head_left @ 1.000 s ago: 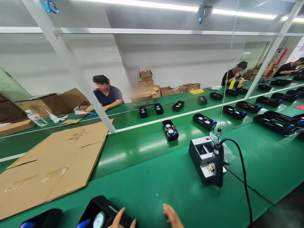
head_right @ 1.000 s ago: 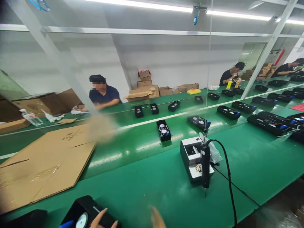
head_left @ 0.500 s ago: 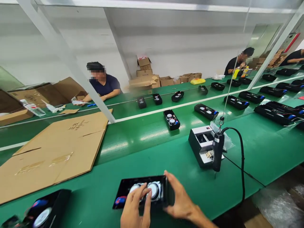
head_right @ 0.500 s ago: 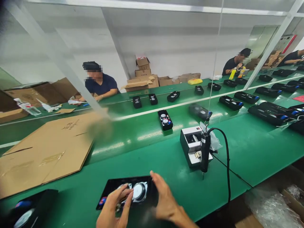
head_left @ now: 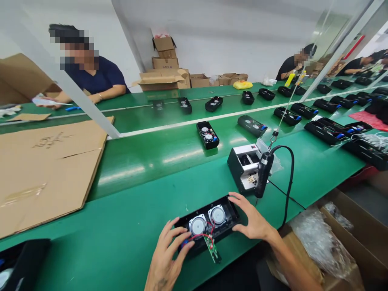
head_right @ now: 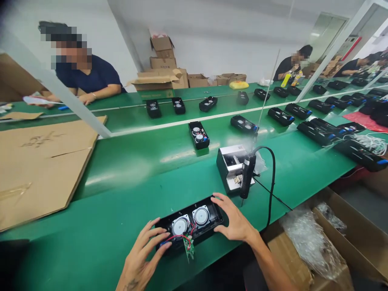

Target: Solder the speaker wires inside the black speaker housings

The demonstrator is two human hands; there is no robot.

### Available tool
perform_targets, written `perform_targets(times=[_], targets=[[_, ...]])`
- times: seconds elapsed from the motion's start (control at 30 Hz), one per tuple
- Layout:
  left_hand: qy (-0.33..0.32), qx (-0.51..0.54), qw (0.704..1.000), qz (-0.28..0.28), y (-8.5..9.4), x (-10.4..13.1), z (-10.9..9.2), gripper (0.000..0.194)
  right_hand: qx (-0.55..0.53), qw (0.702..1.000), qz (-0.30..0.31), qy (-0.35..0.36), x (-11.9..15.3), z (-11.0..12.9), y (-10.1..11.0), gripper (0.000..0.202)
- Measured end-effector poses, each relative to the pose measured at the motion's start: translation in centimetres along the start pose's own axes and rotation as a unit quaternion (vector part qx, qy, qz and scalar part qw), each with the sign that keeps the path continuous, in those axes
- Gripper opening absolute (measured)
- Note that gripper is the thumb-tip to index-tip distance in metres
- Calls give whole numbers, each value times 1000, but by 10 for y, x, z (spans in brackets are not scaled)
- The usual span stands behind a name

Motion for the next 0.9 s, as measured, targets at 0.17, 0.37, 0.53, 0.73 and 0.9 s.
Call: perform_targets(times=[0.17, 0.37, 0.53, 0.73, 0.9], targets=[[36, 39, 997, -50, 2, -2, 1, 13, 31, 983, -61, 171, 27, 71, -33, 38], [8, 45, 998, -49, -4, -9, -15, 22, -171, 976, -132, 13, -11, 71, -29, 15], [9, -19, 999, 25, -13, -7, -20, 21, -140, 985, -98, 26, -27, 73, -17, 18], [-40, -89, 989, 111, -38, 4, -22, 26, 155, 963, 35, 219, -6, 111, -52, 30], [-52, -89, 987, 121, -51, 7, -22, 18, 259, 943, 99, 185, -8, 119, -77, 15]])
Point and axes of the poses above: each hand's wrist, its own x-axis away from the middle knuckle, its own y-axis out of the back of the hand, z = x × y, the point moved 9 cm from there along -x, towards the middle knuckle, and after that the axes turned 10 degrees about -y, right-handed, at the moved point
